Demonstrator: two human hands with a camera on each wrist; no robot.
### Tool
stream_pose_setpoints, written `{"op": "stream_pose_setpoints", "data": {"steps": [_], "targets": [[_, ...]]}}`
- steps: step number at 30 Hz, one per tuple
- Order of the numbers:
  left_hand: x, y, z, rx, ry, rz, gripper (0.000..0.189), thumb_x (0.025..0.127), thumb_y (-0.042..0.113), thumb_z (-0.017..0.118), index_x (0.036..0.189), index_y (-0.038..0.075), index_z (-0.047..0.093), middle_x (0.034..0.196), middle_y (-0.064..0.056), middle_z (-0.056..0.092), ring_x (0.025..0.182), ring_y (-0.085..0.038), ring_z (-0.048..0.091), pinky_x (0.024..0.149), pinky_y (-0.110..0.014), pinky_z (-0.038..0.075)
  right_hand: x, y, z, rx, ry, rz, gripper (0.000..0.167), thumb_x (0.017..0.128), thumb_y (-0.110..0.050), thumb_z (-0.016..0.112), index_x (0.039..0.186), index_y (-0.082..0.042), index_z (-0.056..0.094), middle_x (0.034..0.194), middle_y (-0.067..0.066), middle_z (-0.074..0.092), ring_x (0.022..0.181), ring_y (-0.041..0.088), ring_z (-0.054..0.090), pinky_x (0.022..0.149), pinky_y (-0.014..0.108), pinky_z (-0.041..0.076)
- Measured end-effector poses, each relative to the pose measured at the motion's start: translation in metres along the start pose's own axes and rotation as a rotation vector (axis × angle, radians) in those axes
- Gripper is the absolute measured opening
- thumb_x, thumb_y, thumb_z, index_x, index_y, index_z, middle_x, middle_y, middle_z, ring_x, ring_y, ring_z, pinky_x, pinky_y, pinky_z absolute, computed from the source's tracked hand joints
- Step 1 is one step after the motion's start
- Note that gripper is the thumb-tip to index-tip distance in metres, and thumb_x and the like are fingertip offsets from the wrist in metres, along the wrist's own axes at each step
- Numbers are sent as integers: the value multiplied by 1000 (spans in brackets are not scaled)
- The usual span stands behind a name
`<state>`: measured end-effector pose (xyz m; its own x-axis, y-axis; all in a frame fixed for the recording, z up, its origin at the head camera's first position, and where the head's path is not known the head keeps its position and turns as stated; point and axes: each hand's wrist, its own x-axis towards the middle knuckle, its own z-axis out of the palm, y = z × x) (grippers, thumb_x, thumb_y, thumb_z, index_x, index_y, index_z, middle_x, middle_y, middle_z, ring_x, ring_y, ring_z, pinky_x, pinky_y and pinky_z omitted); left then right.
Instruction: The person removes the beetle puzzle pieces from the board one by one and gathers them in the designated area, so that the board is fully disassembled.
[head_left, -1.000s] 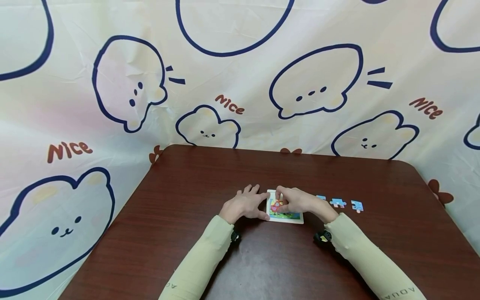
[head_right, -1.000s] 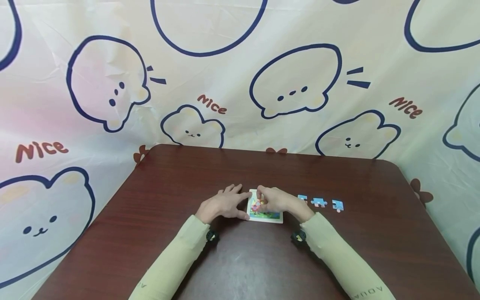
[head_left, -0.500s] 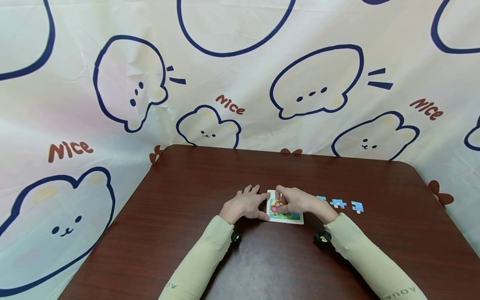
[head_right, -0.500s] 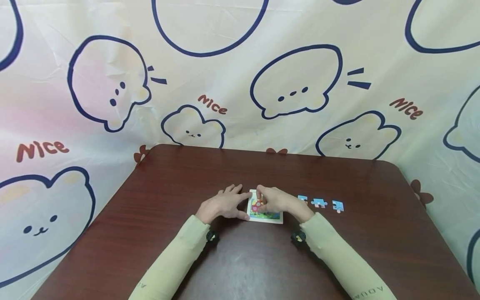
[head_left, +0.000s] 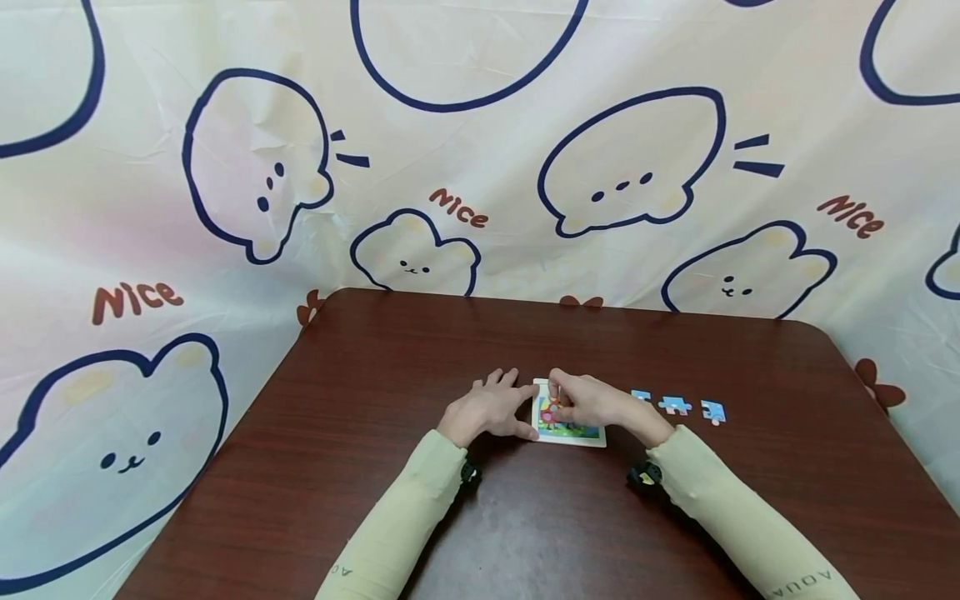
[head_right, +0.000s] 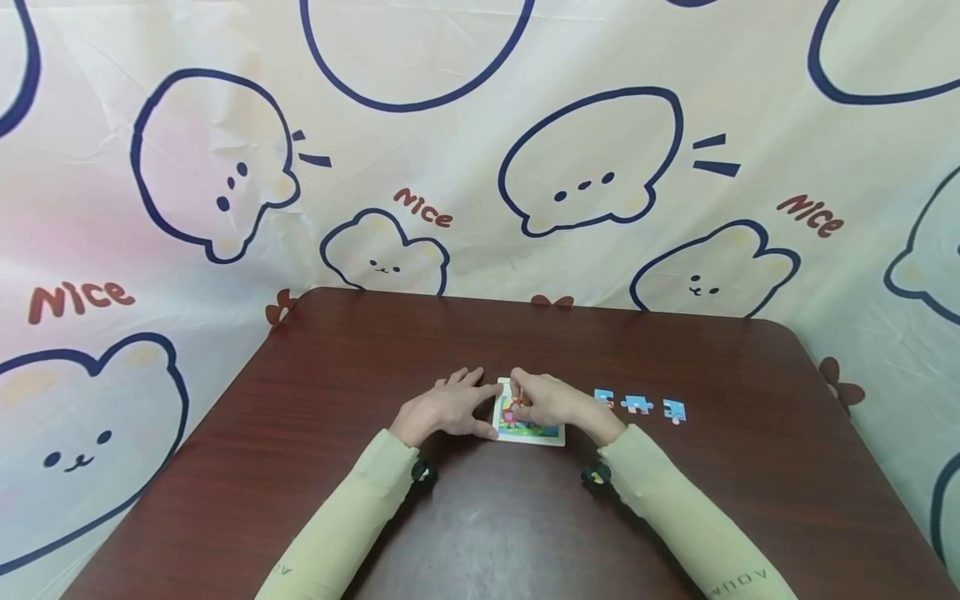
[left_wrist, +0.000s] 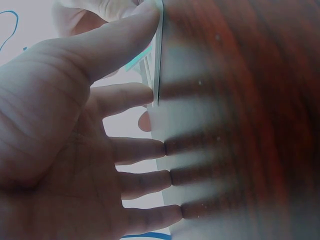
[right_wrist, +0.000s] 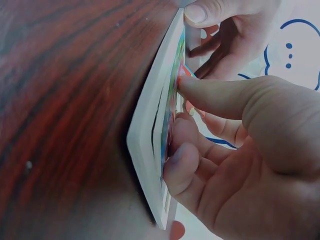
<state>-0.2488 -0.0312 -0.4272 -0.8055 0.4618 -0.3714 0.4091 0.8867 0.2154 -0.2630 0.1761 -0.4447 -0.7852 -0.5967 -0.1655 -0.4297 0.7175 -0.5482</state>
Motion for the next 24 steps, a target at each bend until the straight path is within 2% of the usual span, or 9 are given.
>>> {"op": "stream_pose_setpoints", "data": {"steps": [6,14,24], "targets": [[0,0,0,-3,-4,0,78,87,59,65,153,35,32,165,-11,16,153,-35,12,119,-57,21,3,2,3,-21,-15,17,21,93,-19,68,100,-16,49,68,-3,48,57,10,43,55,23,34],[0,-1,0,-19,-3,7,79,87,58,65,154,33,32,165,-11,16,153,-36,12,119,-57,20,5,0,2,-47,-42,16,7,94,-18,67,89,-20,61,72,-3,52,62,12,48,57,24,37],[0,0,-1,-17,-2,6,79,87,58,65,154,34,31,165,-11,16,153,-36,12,119,-57,20,2,2,-2,-23,-59,-76,6,96,-20,63,95,-15,65,79,-4,55,69,10,50,63,24,40]]}}
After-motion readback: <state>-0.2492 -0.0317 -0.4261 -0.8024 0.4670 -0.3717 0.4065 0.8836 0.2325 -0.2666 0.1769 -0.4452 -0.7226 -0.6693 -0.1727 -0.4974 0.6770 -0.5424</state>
